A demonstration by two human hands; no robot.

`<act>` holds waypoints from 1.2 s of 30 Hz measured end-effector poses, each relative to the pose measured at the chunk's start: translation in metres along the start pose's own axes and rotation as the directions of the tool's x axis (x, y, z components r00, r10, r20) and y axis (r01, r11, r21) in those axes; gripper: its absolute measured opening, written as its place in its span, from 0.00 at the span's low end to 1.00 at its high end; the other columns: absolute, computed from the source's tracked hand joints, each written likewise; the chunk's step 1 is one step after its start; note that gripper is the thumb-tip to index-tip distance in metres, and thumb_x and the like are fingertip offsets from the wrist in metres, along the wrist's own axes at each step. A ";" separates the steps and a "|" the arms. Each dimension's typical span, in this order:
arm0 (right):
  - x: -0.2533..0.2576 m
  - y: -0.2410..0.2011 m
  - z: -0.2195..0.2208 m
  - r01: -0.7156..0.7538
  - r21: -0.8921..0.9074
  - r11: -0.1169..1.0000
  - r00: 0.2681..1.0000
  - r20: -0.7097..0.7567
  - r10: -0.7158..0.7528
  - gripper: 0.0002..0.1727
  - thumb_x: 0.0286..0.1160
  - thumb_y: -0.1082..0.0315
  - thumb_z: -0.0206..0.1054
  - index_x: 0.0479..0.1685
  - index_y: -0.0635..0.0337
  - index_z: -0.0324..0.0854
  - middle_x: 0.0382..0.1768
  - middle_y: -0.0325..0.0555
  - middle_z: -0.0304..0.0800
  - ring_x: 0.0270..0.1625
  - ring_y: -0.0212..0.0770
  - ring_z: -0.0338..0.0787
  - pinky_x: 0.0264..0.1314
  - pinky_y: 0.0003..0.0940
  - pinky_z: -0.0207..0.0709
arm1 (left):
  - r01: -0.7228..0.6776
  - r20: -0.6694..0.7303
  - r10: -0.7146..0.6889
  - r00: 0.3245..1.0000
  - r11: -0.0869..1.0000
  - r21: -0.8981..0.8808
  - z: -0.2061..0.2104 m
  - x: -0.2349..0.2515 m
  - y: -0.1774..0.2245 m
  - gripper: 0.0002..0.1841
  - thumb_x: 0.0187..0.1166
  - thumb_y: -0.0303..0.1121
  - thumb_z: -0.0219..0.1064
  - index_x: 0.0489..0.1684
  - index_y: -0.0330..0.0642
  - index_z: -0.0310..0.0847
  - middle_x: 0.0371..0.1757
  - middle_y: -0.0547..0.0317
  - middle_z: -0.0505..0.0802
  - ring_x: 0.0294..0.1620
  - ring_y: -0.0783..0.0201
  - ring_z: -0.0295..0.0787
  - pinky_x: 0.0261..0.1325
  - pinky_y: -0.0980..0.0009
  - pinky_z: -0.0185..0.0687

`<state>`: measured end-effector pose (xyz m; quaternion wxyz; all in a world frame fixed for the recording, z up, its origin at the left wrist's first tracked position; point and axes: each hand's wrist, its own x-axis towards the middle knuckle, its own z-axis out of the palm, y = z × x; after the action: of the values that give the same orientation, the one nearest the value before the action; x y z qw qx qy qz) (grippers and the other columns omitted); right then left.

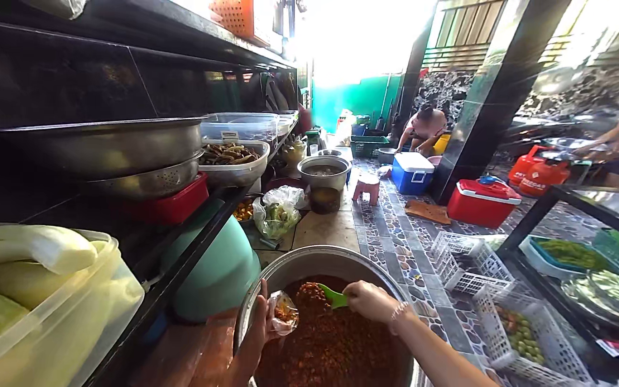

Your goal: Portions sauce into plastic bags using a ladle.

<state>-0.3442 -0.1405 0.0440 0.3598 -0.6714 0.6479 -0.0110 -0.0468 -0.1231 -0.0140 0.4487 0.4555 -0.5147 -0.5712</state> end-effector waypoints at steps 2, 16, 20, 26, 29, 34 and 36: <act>-0.005 -0.033 -0.012 -0.035 -0.117 0.992 0.999 0.001 0.035 0.18 0.79 0.58 0.60 0.60 0.54 0.88 0.56 0.56 0.92 0.63 0.61 0.88 0.63 0.73 0.72 | -0.052 0.010 0.052 0.999 0.998 -0.031 0.012 0.004 -0.013 0.48 0.81 0.75 0.37 0.98 0.60 0.25 0.92 0.44 0.61 0.70 0.49 0.87 0.53 0.50 0.93; -0.040 -0.099 0.040 0.041 -0.622 0.782 0.840 -0.403 -0.364 0.14 0.74 0.82 0.58 0.49 0.67 0.89 0.53 0.60 0.92 0.64 0.59 0.88 0.69 0.60 0.73 | 0.005 -0.169 -0.053 0.984 0.962 -0.274 0.044 0.009 -0.014 0.38 0.87 0.68 0.34 0.97 0.66 0.37 0.75 0.45 0.83 0.58 0.49 0.92 0.50 0.52 0.91; -0.060 -0.082 0.010 -0.155 -0.543 0.825 0.961 -0.277 -0.002 0.15 0.76 0.78 0.56 0.53 0.68 0.87 0.57 0.62 0.90 0.68 0.63 0.85 0.69 0.66 0.71 | 0.055 -0.182 -0.098 0.978 0.973 -0.225 0.035 0.013 -0.017 0.35 0.90 0.64 0.37 0.95 0.64 0.49 0.76 0.47 0.83 0.62 0.51 0.90 0.55 0.52 0.89; -0.050 -0.020 0.083 -0.279 -0.550 0.787 0.901 0.132 0.412 0.16 0.78 0.70 0.61 0.59 0.67 0.86 0.65 0.65 0.87 0.70 0.67 0.85 0.61 0.69 0.78 | 0.119 0.004 -0.119 0.993 0.993 0.024 0.024 0.019 -0.008 0.32 0.89 0.60 0.42 0.89 0.57 0.64 0.84 0.54 0.76 0.77 0.53 0.79 0.66 0.47 0.82; -0.045 -0.004 0.092 -0.285 -0.536 0.795 0.913 0.101 0.395 0.16 0.78 0.71 0.59 0.59 0.65 0.86 0.65 0.63 0.88 0.70 0.66 0.85 0.62 0.68 0.77 | 0.127 0.047 -0.131 0.990 0.988 0.084 0.027 0.018 0.005 0.33 0.90 0.58 0.44 0.90 0.54 0.61 0.86 0.51 0.73 0.79 0.53 0.77 0.68 0.48 0.80; -0.058 -0.027 0.056 -0.218 -0.594 0.775 0.972 -0.059 0.228 0.16 0.77 0.76 0.55 0.55 0.66 0.87 0.60 0.60 0.90 0.68 0.60 0.85 0.68 0.61 0.70 | 0.151 0.135 -0.190 0.973 0.955 0.256 0.028 0.019 0.017 0.37 0.89 0.50 0.54 0.96 0.52 0.44 0.91 0.48 0.66 0.77 0.54 0.79 0.70 0.52 0.80; -0.065 -0.044 0.056 -0.174 -0.571 0.802 0.970 0.039 0.238 0.15 0.77 0.75 0.57 0.55 0.67 0.86 0.61 0.61 0.90 0.68 0.62 0.85 0.67 0.65 0.71 | 0.153 0.170 -0.238 0.956 0.902 0.403 0.026 0.022 0.016 0.44 0.87 0.60 0.52 0.98 0.60 0.30 0.95 0.51 0.56 0.78 0.49 0.79 0.66 0.44 0.81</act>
<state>-0.2894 -0.0615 0.0536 0.1793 -0.6724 0.6708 0.2562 -0.0761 -0.1411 0.0023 0.2319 0.5200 -0.6138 -0.5469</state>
